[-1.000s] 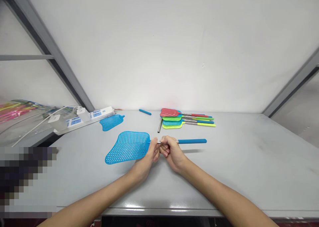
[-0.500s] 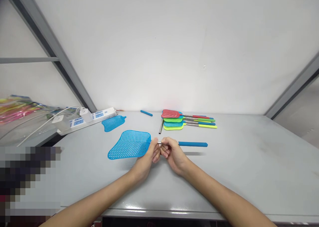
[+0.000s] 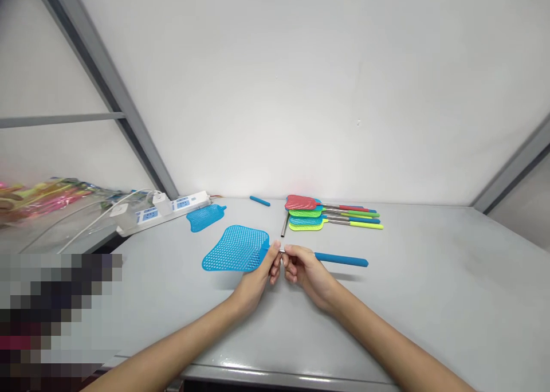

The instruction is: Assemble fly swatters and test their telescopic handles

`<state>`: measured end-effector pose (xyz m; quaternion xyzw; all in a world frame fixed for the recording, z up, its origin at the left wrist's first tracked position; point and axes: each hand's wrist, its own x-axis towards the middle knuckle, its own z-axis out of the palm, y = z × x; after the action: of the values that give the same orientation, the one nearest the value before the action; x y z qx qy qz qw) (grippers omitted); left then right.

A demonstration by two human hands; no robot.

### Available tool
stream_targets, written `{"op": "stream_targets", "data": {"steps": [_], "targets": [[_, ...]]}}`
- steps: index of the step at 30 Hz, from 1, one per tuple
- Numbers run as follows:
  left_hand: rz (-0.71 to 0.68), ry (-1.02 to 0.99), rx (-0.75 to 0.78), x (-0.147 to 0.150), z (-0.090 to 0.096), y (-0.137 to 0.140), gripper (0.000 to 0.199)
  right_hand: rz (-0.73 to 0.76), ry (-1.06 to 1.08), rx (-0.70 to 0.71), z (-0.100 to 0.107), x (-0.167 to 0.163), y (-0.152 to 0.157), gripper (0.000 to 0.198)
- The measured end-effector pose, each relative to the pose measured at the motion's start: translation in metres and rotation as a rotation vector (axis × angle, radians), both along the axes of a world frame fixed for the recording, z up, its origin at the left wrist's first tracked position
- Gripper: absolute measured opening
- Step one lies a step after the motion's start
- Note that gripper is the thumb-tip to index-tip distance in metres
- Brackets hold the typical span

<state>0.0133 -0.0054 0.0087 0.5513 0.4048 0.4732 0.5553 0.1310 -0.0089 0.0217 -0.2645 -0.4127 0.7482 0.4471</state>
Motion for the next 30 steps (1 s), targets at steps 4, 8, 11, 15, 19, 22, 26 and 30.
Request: {"op": "stream_targets", "data": {"steps": [4,8,11,15,19,22,26,30], "targets": [[0.003,0.102,0.061,-0.001,-0.002,-0.001,0.034,-0.012,0.029,0.000,0.000,0.000,0.000,0.029],[0.001,0.064,0.042,0.001,0.000,-0.001,0.026,-0.015,0.025,-0.008,-0.001,0.001,0.001,0.032],[-0.090,-0.076,0.002,0.002,0.005,0.000,0.026,-0.015,0.019,-0.014,0.000,0.001,0.002,0.024],[-0.154,-0.275,-0.092,0.003,0.010,-0.002,0.027,-0.056,0.035,-0.029,-0.001,0.001,0.003,0.020],[-0.135,-0.349,-0.159,0.003,0.010,-0.003,0.025,-0.043,0.013,-0.007,-0.003,0.002,0.004,0.021],[-0.107,-0.429,-0.165,0.003,0.008,-0.004,0.035,-0.006,-0.003,0.027,-0.003,0.003,0.004,0.029],[-0.050,-0.425,-0.161,0.004,0.006,-0.005,0.044,-0.004,0.009,0.039,-0.005,0.002,0.004,0.028],[-0.032,-0.369,-0.159,0.005,0.006,-0.006,0.045,-0.015,0.007,0.006,-0.007,0.001,0.004,0.028]]}}
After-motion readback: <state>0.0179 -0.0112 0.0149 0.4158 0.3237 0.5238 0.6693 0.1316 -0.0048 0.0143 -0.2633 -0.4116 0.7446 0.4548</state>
